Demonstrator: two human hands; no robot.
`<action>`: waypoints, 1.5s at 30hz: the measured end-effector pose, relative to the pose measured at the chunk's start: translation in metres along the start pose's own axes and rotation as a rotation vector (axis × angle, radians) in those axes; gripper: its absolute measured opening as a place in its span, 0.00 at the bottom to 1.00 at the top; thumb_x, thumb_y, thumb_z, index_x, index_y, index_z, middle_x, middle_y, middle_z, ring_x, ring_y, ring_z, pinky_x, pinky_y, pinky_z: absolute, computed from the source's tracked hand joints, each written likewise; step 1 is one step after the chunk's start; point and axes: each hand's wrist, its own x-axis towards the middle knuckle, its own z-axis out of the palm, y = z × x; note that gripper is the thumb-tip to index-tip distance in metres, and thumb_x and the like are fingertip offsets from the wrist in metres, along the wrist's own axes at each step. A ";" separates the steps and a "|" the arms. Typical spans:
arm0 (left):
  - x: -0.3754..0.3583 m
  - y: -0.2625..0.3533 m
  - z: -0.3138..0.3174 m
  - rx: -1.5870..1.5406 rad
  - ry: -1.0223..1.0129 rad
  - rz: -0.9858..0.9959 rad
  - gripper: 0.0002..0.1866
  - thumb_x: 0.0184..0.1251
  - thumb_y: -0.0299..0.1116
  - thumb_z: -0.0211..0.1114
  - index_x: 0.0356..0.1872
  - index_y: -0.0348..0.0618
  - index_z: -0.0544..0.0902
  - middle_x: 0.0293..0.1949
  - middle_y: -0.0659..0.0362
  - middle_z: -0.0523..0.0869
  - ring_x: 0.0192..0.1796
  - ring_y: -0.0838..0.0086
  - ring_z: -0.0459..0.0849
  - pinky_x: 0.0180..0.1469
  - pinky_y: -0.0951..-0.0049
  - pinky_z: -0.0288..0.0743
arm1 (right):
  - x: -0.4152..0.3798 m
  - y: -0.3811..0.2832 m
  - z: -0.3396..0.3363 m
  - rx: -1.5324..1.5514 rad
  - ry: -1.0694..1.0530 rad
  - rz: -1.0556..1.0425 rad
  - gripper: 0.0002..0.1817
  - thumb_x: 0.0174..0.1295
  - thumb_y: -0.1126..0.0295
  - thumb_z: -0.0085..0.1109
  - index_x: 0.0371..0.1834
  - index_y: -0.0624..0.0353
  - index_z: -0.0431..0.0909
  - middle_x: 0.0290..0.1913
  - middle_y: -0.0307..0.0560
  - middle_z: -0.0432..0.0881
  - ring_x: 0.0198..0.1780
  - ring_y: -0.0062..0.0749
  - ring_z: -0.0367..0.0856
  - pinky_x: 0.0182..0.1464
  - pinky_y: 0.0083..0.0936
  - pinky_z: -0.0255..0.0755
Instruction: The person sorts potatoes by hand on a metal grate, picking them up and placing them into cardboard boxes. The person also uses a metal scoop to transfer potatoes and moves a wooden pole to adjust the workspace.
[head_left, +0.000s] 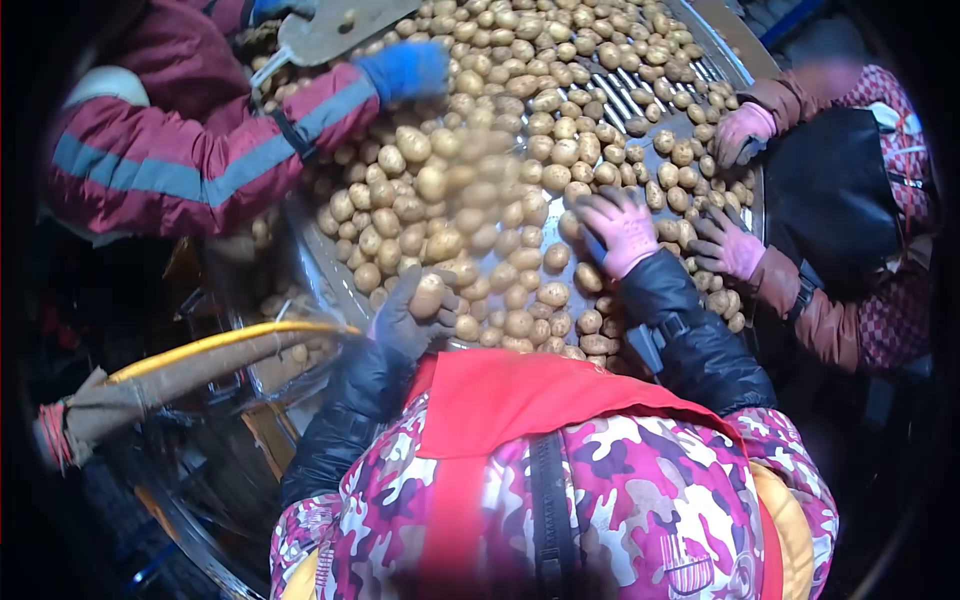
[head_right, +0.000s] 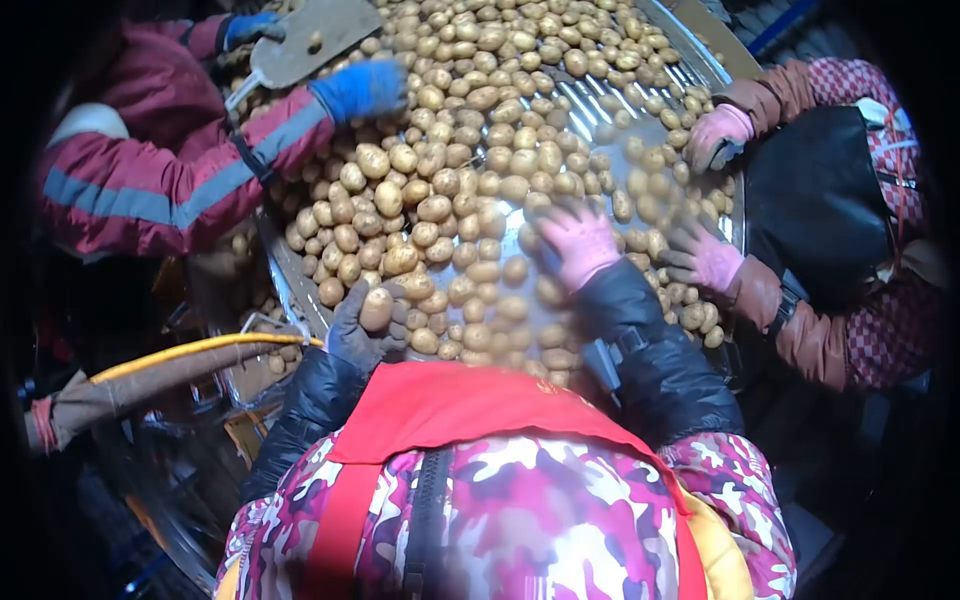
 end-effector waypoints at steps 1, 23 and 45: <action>0.009 0.003 0.007 0.003 0.016 -0.059 0.30 0.85 0.55 0.51 0.66 0.36 0.78 0.45 0.54 0.88 0.42 0.68 0.88 0.44 0.70 0.84 | 0.003 0.019 0.005 -0.079 -0.004 0.049 0.25 0.67 0.58 0.60 0.67 0.47 0.78 0.70 0.49 0.78 0.72 0.50 0.73 0.76 0.56 0.60; 0.040 -0.003 -0.011 -0.529 -0.003 -0.445 0.26 0.82 0.58 0.54 0.58 0.45 0.82 0.47 0.49 0.89 0.46 0.55 0.87 0.52 0.47 0.83 | 0.046 -0.067 0.018 0.320 -0.040 -0.020 0.25 0.61 0.49 0.67 0.57 0.51 0.81 0.54 0.50 0.82 0.61 0.49 0.79 0.65 0.52 0.67; 0.052 -0.021 -0.051 -0.491 -0.266 -0.422 0.30 0.85 0.50 0.51 0.72 0.35 0.70 0.56 0.42 0.84 0.54 0.51 0.88 0.58 0.50 0.84 | 0.107 0.027 0.028 -0.043 0.147 0.271 0.53 0.65 0.34 0.60 0.82 0.60 0.58 0.79 0.73 0.60 0.81 0.63 0.58 0.79 0.58 0.54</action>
